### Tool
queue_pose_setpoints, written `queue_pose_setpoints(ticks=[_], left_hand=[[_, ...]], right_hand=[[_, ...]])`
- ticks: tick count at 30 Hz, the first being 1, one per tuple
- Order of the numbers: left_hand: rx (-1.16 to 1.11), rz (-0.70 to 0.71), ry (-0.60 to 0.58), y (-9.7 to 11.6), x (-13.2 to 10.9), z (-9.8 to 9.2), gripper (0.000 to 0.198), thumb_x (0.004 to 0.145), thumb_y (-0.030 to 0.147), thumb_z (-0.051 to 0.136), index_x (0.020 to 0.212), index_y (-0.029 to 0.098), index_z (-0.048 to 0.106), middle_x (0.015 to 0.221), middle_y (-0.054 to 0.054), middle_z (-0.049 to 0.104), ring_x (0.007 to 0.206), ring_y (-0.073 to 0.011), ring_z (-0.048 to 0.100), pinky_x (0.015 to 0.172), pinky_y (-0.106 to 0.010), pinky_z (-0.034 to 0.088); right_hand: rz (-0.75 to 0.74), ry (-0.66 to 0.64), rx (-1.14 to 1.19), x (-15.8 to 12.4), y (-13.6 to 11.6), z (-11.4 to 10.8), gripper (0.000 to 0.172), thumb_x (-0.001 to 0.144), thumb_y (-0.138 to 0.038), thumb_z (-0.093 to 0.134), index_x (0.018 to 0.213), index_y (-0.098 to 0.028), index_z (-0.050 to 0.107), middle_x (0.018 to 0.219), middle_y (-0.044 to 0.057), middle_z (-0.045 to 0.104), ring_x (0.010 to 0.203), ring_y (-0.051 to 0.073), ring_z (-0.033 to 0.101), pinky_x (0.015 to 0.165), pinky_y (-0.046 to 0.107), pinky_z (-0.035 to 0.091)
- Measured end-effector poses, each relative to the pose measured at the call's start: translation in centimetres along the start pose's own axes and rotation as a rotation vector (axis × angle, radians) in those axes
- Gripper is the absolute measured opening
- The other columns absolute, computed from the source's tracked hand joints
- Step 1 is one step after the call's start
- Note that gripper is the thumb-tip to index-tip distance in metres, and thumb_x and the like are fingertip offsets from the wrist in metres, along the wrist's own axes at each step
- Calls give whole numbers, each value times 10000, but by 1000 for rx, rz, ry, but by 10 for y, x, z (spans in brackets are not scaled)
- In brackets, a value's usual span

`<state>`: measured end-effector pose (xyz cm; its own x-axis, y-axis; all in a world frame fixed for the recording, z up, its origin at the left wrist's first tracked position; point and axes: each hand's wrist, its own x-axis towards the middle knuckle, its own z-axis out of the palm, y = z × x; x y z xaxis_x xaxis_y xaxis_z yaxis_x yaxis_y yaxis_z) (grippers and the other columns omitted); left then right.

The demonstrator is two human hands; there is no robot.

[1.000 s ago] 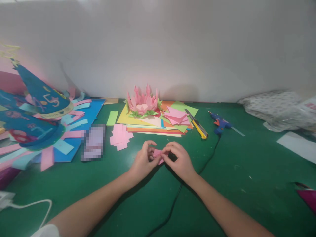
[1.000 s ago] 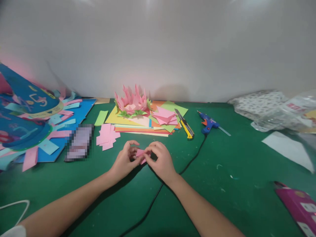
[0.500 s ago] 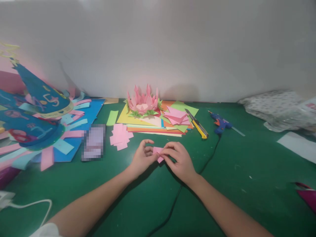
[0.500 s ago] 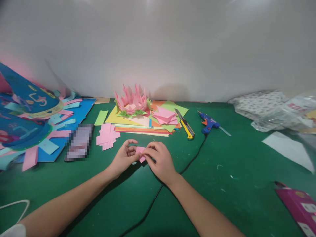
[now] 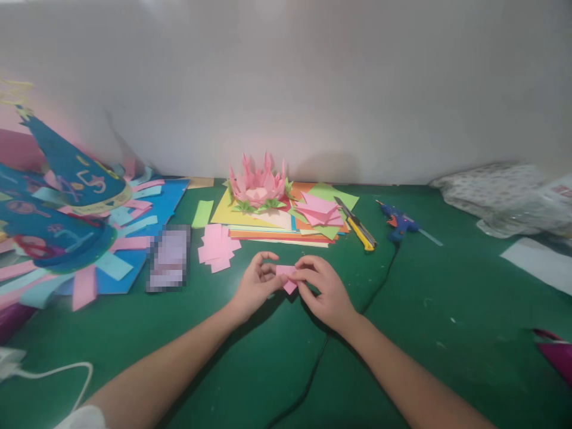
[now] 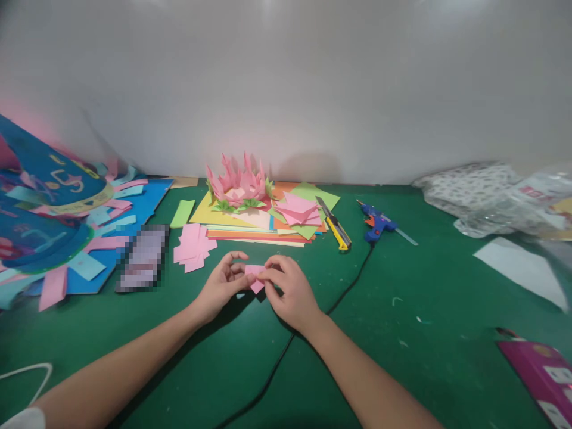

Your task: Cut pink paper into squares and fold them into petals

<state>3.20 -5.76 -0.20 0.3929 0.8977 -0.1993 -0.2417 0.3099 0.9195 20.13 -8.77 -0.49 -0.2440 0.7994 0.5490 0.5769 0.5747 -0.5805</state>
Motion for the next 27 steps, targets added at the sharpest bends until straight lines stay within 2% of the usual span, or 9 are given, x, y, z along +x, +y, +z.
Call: queue_pose_setpoints(ticks=[4,7,10,15,20,27], left_hand=[[31,21,26,-2,1,-2,474,640,285,749,970,195,421,667,69,562,574,-72,570,569,-191,421],[45,62,43,-2,2,-1,440,651,262,736,955,194,426,650,79,556,564,-70,570,576,-194,430],[78,119,47,-1,1,1,394,678,244,715,938,189,424,636,75,577,579,-85,599,600,-207,450],[106,165,10,-1,-3,5,366,723,228,681,959,187,404,662,39,637,660,-135,652,681,-267,495],[130,176,-2,-5,-3,6,372,732,225,674,981,189,400,663,54,612,669,-124,650,694,-262,496],[156,159,25,-3,-3,7,376,706,237,697,943,181,411,729,31,601,632,-114,641,614,-234,484]], right_hand=[[20,3,14,0,-2,1,197,812,-113,509,883,-229,651,986,69,560,905,203,544,790,370,466],[134,79,125,1,-1,2,147,808,-161,543,907,-227,630,1022,70,547,920,200,558,777,347,485],[280,126,280,2,1,4,225,793,-221,590,1018,-215,571,987,66,573,855,183,582,699,300,508],[358,44,261,3,1,6,42,784,-230,596,780,-189,589,770,21,596,662,140,566,600,250,472],[421,4,321,2,0,8,72,795,-247,587,761,-184,575,703,10,604,647,145,580,602,245,468],[481,-31,388,2,0,6,94,788,-270,590,753,-182,580,687,15,629,633,152,601,602,250,477]])
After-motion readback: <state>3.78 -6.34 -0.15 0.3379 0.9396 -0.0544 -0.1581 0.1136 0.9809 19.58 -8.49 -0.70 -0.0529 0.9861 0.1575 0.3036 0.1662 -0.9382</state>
